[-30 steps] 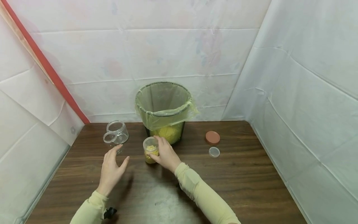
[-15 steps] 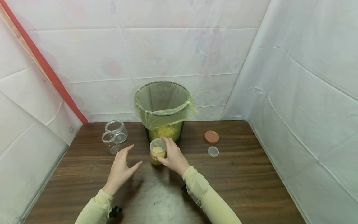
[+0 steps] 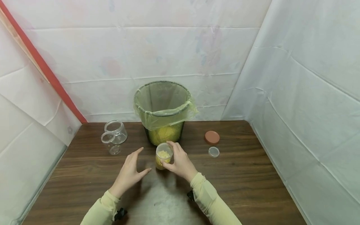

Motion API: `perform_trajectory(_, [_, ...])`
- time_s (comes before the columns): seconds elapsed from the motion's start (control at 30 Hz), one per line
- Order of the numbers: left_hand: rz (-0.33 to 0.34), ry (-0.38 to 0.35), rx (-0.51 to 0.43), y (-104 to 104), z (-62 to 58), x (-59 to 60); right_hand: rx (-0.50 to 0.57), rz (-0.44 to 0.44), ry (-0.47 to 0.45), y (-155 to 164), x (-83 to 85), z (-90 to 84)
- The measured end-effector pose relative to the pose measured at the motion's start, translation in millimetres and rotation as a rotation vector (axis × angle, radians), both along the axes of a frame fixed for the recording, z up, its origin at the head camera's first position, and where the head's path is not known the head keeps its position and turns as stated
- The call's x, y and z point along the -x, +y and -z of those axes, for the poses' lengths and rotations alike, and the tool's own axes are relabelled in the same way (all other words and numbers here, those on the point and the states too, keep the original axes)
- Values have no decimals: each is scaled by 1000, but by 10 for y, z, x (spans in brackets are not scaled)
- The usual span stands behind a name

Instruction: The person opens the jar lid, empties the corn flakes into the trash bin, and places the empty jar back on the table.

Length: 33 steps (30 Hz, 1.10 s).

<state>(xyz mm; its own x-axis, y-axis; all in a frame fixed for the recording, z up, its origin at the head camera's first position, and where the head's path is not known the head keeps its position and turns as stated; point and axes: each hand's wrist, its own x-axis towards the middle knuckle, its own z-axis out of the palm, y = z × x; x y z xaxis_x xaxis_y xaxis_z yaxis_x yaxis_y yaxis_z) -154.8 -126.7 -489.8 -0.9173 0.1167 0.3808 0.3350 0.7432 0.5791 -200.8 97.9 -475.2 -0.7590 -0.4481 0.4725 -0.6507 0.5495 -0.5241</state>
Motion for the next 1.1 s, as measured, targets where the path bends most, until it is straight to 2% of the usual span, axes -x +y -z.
perform_trajectory(0.23, [44,82,11,99,31,-22,21,-19,-14,81,-71,-53])
perform_trajectory(0.33, [65,95,7,145,27,-41,58,-33,-25,104,-106,-80])
perform_trajectory(0.57, [91,33,-11,236,-7,-83,218,-72,-90,160,-163,-99])
perform_trajectory(0.73, [111,10,-13,276,-10,-112,276,-81,-116,184,-214,-139])
perform_trajectory(0.97, [128,10,-8,321,-7,-141,344,-142,-163,175,-410,-441])
perform_trajectory(1.1, [135,20,-9,342,-10,-156,371,-141,-203,184,-468,-499])
